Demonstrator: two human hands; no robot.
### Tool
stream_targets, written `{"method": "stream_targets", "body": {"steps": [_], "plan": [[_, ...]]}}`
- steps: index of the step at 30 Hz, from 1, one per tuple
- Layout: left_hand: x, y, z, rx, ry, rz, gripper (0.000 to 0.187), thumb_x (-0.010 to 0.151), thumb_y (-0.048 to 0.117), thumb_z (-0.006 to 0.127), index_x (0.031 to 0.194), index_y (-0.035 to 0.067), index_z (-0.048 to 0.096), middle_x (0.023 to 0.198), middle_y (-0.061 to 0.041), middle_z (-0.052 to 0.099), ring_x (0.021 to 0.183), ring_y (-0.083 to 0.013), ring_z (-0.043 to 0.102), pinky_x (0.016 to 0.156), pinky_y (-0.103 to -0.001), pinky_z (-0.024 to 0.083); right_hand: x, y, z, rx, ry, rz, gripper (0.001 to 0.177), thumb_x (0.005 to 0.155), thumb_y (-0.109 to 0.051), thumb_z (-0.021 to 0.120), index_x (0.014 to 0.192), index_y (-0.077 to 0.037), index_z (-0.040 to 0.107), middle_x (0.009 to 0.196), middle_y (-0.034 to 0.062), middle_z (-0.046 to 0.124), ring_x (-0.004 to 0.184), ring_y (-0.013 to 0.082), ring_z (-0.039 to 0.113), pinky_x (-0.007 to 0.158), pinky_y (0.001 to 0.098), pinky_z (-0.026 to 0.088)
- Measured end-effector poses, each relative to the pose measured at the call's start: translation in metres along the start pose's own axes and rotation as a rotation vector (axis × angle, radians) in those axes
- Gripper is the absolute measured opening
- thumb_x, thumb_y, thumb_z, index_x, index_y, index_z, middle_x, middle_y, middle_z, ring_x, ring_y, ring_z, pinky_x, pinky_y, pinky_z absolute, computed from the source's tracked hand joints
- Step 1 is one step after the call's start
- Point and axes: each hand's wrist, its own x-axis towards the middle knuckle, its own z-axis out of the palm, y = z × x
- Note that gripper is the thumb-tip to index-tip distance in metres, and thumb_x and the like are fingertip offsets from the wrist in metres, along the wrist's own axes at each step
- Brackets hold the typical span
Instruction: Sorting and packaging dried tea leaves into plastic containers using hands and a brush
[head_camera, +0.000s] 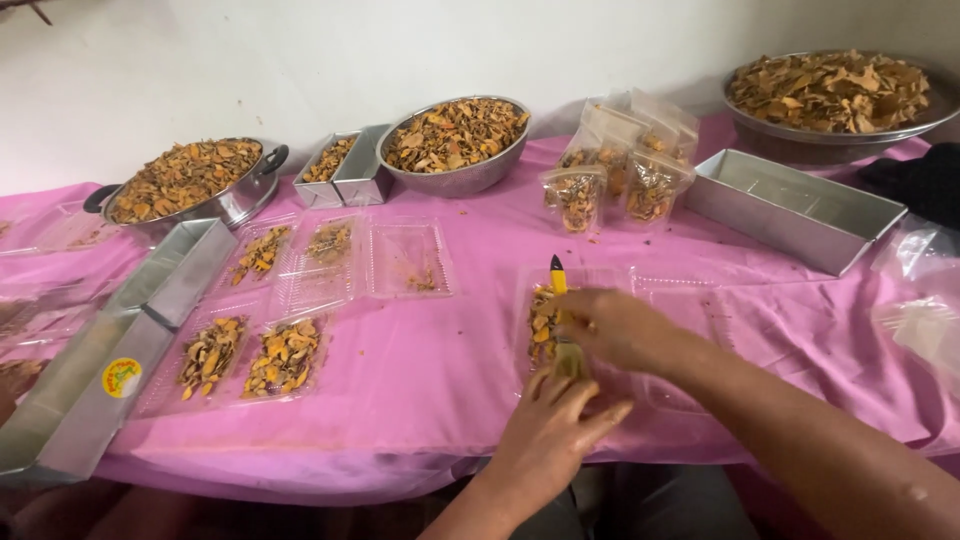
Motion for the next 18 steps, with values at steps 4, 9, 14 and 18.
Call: {"method": "stream_targets", "body": {"steps": [4,9,14,18], "plan": [[-0.009,0.008,-0.013,-0.098,0.233,-0.038,0.062,0.081,-0.007,0.072,0.137,0.013,0.056,0.123,-0.023,0.055,0.118,-0.0405,0.056,0.107,-0.065,0.044,0.002,0.004,0.022,-0.160,-0.183,-0.212,0.020,0.097,-0.034,0.059,0.105,-0.019,0.069,0.102,0.0028,0.073,0.103,0.0224,0.062,0.088,0.0411,0.051],[-0.041,-0.015,-0.006,-0.011,0.416,-0.276,0.055,0.099,0.025,0.069,0.150,0.018,0.047,0.135,-0.022,0.051,0.124,-0.0384,0.055,0.110,-0.055,0.050,0.002,0.015,0.021,-0.159,-0.138,-0.103,0.017,0.096,-0.034,0.061,0.096,-0.018,0.064,0.093,0.0043,0.075,0.085,0.0235,0.070,0.077,0.0400,0.054],[-0.039,-0.023,-0.003,-0.192,0.284,-0.481,0.073,0.087,0.028,0.082,0.150,0.011,0.047,0.140,-0.024,0.046,0.120,-0.0388,0.057,0.099,-0.050,0.054,-0.011,0.009,-0.008,0.028,-0.035,0.081,0.010,0.098,-0.024,0.064,0.103,-0.019,0.071,0.105,0.0045,0.082,0.095,0.0209,0.078,0.088,0.0365,0.065],[-0.039,-0.025,-0.003,-0.186,0.136,-0.416,0.071,0.084,0.029,0.084,0.146,0.017,0.051,0.133,-0.021,0.049,0.106,-0.0334,0.061,0.099,-0.052,0.051,-0.030,-0.003,-0.038,0.135,0.117,0.250,0.010,0.094,-0.019,0.069,0.103,-0.018,0.072,0.103,0.0038,0.082,0.091,0.0202,0.077,0.082,0.0368,0.062]]}}
